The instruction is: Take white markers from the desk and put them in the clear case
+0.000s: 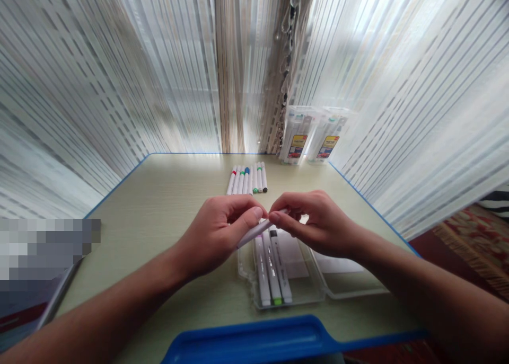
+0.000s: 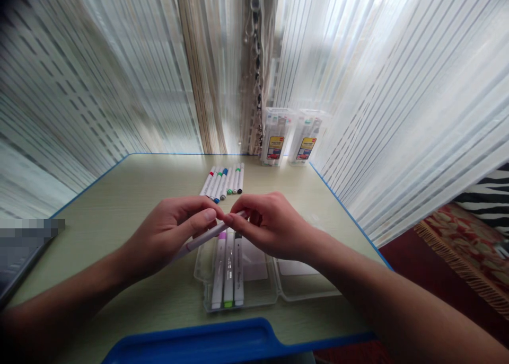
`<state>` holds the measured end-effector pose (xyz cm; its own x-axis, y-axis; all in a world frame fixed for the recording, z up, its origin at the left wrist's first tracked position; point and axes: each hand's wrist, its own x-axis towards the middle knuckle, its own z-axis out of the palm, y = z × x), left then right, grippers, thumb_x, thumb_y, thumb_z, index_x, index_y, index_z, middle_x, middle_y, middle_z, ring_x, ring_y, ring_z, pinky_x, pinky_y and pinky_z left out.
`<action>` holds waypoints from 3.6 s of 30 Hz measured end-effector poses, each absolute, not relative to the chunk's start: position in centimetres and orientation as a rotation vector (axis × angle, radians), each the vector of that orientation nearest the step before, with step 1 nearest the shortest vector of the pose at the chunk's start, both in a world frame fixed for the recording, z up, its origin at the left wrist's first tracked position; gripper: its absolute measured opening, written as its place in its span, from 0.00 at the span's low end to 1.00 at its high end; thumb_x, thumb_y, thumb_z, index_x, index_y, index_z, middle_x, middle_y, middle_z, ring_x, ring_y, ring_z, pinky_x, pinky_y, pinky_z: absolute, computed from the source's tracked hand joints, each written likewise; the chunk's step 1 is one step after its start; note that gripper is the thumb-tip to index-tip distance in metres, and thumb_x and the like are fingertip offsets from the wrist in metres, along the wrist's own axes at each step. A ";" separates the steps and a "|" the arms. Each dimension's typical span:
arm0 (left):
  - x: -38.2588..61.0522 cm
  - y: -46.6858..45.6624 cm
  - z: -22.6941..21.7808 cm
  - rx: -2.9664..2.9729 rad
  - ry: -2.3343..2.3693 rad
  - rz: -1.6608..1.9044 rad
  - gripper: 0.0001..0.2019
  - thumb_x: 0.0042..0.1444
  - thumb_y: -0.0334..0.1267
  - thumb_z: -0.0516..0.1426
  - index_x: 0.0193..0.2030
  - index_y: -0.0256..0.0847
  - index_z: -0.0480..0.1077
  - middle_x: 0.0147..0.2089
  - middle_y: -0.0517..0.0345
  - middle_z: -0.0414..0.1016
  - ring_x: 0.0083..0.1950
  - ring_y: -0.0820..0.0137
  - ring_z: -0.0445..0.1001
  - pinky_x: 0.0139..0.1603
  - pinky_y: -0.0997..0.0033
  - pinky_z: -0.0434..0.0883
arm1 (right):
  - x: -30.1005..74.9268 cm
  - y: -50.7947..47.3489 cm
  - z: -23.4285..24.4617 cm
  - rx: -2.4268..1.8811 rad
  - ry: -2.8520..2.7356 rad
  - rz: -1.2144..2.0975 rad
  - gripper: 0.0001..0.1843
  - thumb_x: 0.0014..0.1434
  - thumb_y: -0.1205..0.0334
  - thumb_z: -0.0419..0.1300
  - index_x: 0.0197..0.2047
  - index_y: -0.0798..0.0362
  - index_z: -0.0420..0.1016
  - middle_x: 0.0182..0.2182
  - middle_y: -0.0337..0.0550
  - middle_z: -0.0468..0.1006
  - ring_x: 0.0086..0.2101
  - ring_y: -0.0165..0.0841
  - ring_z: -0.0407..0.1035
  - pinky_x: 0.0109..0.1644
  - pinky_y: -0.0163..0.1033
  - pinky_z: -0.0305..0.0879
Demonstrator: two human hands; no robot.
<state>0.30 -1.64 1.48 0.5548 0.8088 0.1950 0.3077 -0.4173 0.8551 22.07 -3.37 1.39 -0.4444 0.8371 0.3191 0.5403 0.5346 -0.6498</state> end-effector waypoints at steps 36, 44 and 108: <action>0.3 -1.3 1.1 2.040 0.942 0.760 0.16 0.65 0.44 0.53 0.35 0.37 0.77 0.29 0.60 0.75 0.31 0.71 0.69 0.31 0.72 0.61 | 22.1 -3.3 1.3 -1.100 -2.130 0.647 0.14 0.64 0.55 0.62 0.36 0.58 0.79 0.22 0.39 0.77 0.23 0.26 0.68 0.26 0.30 0.61; 0.4 -1.5 1.3 2.064 0.939 0.773 0.14 0.64 0.42 0.54 0.35 0.37 0.77 0.27 0.60 0.74 0.29 0.73 0.68 0.29 0.73 0.61 | 22.0 -3.3 1.3 -1.097 -2.124 0.641 0.14 0.64 0.55 0.61 0.35 0.58 0.79 0.22 0.39 0.76 0.23 0.26 0.68 0.26 0.30 0.60; 0.2 0.2 2.1 1.242 0.785 1.239 0.08 0.60 0.39 0.57 0.34 0.37 0.69 0.24 0.60 0.70 0.21 0.78 0.60 0.20 0.79 0.56 | 22.2 -3.1 1.3 -0.986 -1.768 1.281 0.26 0.68 0.43 0.53 0.38 0.59 0.77 0.28 0.46 0.79 0.23 0.28 0.69 0.27 0.34 0.66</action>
